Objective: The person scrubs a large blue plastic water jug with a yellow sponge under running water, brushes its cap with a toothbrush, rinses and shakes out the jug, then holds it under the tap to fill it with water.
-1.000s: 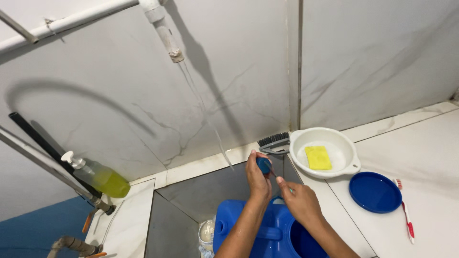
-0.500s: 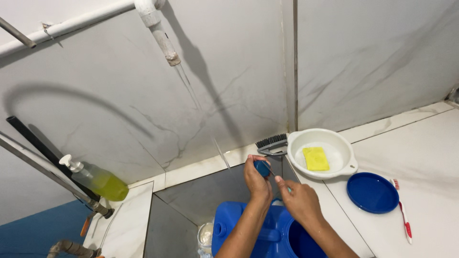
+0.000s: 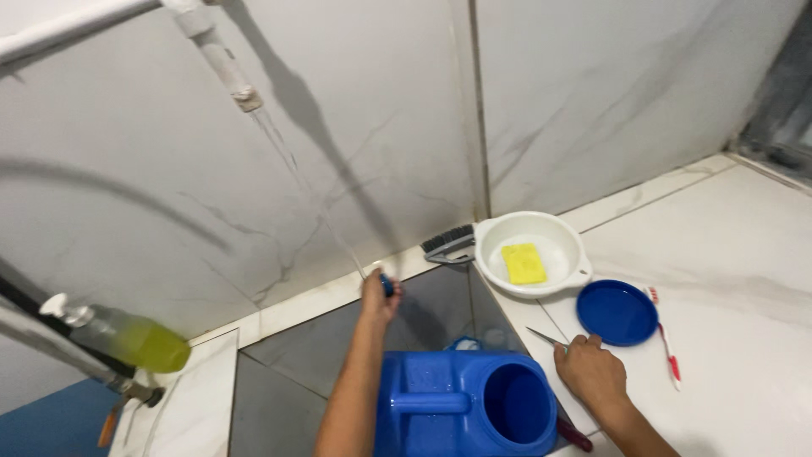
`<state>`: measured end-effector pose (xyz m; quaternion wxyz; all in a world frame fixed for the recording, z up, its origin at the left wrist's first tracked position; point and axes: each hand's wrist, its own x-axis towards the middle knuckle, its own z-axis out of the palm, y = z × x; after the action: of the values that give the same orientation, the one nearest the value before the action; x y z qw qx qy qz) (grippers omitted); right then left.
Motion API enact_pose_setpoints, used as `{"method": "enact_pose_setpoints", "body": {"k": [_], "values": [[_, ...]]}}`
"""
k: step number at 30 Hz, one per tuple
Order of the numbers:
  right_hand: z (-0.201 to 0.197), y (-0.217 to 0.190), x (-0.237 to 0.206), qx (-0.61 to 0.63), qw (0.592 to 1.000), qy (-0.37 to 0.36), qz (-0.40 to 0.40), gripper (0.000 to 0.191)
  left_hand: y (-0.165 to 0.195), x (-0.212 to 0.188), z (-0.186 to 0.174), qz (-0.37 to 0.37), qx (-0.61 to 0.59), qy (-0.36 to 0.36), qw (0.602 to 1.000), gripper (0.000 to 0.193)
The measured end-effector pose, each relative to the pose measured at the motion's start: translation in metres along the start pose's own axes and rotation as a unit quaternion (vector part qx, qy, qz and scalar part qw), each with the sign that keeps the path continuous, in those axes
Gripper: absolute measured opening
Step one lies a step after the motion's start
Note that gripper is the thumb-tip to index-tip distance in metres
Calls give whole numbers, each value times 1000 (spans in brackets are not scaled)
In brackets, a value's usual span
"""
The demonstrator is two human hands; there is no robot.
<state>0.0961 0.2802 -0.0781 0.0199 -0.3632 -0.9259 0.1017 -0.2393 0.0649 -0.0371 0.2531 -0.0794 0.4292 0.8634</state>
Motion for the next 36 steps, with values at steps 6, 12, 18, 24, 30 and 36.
{"method": "enact_pose_setpoints", "body": {"k": [6, 12, 18, 24, 30, 36], "values": [[36, 73, 4, 56, 997, 47, 39, 39, -3, 7, -21, -77, 106, 110, 985, 12], [28, 166, 29, 53, 986, 28, 157, 29, -25, -10, -11, -147, 111, -77, 980, 25], [-14, 166, 22, 127, 979, 127, 101, 35, -33, -24, -5, -208, 130, -229, 942, 40], [-73, 34, 7, 265, 962, -60, 2, 51, -32, -33, -8, -200, 184, -293, 917, 46], [-110, -65, -2, 116, 965, -78, -223, 34, -14, -61, -15, -168, 266, -257, 914, 63], [-99, -115, 2, -24, 921, 21, -388, 54, -20, -66, -20, -72, 394, -223, 889, 70]]}}
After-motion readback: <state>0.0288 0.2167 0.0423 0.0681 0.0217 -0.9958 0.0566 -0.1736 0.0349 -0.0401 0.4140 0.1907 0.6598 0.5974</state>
